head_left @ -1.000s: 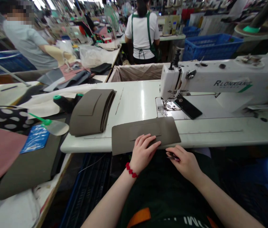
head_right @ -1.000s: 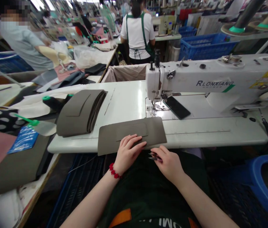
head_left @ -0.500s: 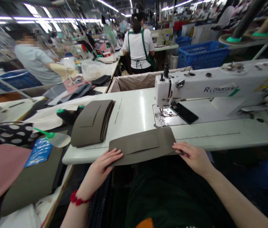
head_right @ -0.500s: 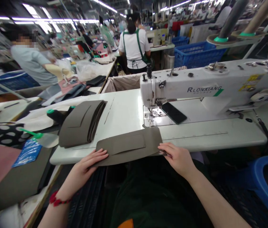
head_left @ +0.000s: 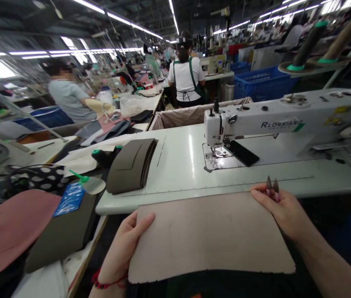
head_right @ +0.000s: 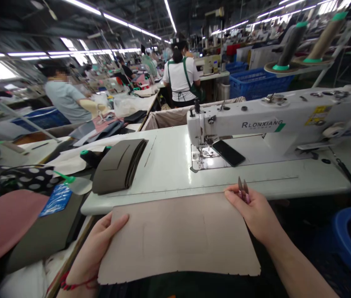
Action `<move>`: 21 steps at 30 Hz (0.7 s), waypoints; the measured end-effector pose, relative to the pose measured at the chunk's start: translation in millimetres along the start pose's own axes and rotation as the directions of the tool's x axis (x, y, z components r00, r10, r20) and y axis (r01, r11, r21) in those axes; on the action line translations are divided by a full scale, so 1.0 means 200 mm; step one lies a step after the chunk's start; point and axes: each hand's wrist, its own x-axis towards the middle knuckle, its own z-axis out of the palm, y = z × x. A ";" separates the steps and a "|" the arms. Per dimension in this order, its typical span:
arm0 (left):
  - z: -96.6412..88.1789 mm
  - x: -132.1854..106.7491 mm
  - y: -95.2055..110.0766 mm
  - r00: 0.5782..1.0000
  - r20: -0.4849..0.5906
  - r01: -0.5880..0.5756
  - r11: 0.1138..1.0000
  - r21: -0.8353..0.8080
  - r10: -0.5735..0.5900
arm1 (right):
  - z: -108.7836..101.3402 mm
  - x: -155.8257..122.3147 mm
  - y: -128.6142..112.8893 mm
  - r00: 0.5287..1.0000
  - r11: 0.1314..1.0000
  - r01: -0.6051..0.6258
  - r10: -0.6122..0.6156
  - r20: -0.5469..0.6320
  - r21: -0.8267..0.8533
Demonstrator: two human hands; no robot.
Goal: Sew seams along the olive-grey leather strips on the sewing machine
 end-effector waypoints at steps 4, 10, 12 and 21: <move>0.01 -0.03 0.00 1.000 0.003 -0.009 0.999 -0.038 0.009 | -0.01 -0.01 0.01 1.000 1.000 -0.022 0.022 0.010 0.006; 0.00 -0.02 -0.01 0.997 0.073 -0.011 0.999 -0.045 0.014 | -0.03 -0.01 0.04 0.999 0.998 -0.052 0.052 -0.007 -0.020; -0.01 -0.02 -0.01 0.994 0.104 -0.007 0.999 -0.039 0.011 | -0.03 0.00 0.06 0.998 0.998 -0.062 0.061 -0.023 -0.032; 0.02 0.02 -0.01 0.982 0.186 -0.042 0.999 0.010 0.040 | -0.05 0.04 0.14 0.989 0.988 -0.134 0.128 -0.075 -0.078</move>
